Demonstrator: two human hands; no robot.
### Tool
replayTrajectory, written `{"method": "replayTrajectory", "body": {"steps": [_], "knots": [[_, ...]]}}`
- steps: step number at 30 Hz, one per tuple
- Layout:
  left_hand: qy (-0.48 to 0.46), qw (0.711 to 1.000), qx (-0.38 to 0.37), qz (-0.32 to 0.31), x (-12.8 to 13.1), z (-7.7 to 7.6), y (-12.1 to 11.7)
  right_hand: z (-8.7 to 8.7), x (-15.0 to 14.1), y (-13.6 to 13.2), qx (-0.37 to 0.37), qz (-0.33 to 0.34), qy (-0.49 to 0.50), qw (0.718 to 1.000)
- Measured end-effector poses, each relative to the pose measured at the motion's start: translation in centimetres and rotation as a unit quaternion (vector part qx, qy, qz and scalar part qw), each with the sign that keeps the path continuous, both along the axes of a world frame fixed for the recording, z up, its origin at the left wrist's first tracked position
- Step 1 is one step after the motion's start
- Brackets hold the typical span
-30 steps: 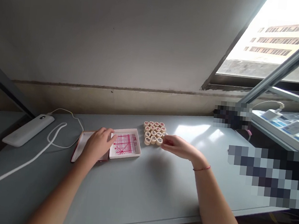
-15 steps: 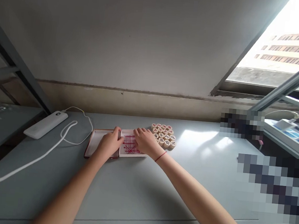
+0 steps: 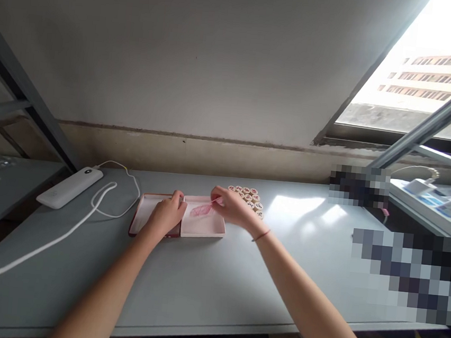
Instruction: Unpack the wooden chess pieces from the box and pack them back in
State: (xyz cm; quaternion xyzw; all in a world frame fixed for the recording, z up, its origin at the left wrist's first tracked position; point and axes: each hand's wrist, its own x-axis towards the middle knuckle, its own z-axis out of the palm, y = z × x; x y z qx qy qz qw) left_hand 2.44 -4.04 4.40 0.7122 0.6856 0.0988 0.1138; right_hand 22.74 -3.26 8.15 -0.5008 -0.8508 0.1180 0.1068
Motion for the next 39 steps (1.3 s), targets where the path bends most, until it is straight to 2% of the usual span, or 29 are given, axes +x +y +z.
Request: {"method": "replayTrajectory", "body": {"steps": [2,4,6,8,11,14,16,19,22,23,25,27,30,31,33,39], "knots": [[0.003,1.0,0.0,-0.005,0.0,0.1,-0.1,1.6,3.0,-0.6,-0.092,-0.016,0.172,0.981],[0.01,1.0,0.003,-0.007,0.1,0.0,-0.1,2.3,6.0,-1.3,-0.186,0.002,0.272,0.944],[0.02,1.0,0.006,-0.01,0.2,-0.2,-0.2,1.7,8.6,-2.1,-0.239,0.009,0.294,0.925],[0.029,0.999,0.007,-0.014,0.3,-0.3,-0.2,0.1,10.5,-2.9,-0.27,-0.027,0.229,0.935],[0.043,0.999,0.011,-0.022,0.5,-0.4,0.0,-2.9,12.0,-3.9,-0.224,-0.109,0.136,0.959],[0.058,0.998,0.017,-0.026,0.9,-0.1,0.3,-4.9,12.6,-4.4,-0.153,-0.159,0.116,0.969],[0.067,0.997,0.02,-0.029,1.3,0.2,0.5,-5.3,12.7,-4.5,-0.112,-0.164,0.111,0.974],[0.076,0.996,0.034,-0.023,1.8,0.9,0.3,-4.8,12.4,-4.7,-0.036,-0.157,0.08,0.984],[0.072,0.988,0.13,-0.042,2.0,1.6,-1.0,-3.9,11.3,-5.1,0.053,-0.152,0.066,0.985],[0.064,0.98,0.171,-0.077,2.1,1.6,-1.7,-3.7,10.6,-5.3,0.078,-0.136,0.072,0.985],[0.045,0.952,0.217,-0.21,2.2,1.3,-3.3,-3.5,8.8,-5.7,0.112,-0.068,0.086,0.988],[0.04,0.9,0.236,-0.365,2.2,0.3,-4.8,-3.8,6.6,-6.3,0.123,0.041,0.079,0.988],[0.059,0.841,0.234,-0.485,2.2,-1.6,-6.3,-4.7,3.5,-6.9,0.107,0.201,0.024,0.973],[0.055,0.832,0.23,-0.501,2.1,-2.2,-6.6,-5.1,2.7,-7.0,0.103,0.232,0.012,0.967],[0.043,0.835,0.221,-0.502,2.0,-3.0,-6.8,-5.9,1.7,-7.1,0.106,0.264,0.001,0.959],[-0.002,0.867,0.198,-0.458,1.8,-3.2,-6.7,-7.1,1.4,-7.1,0.132,0.255,0.032,0.957]]}}
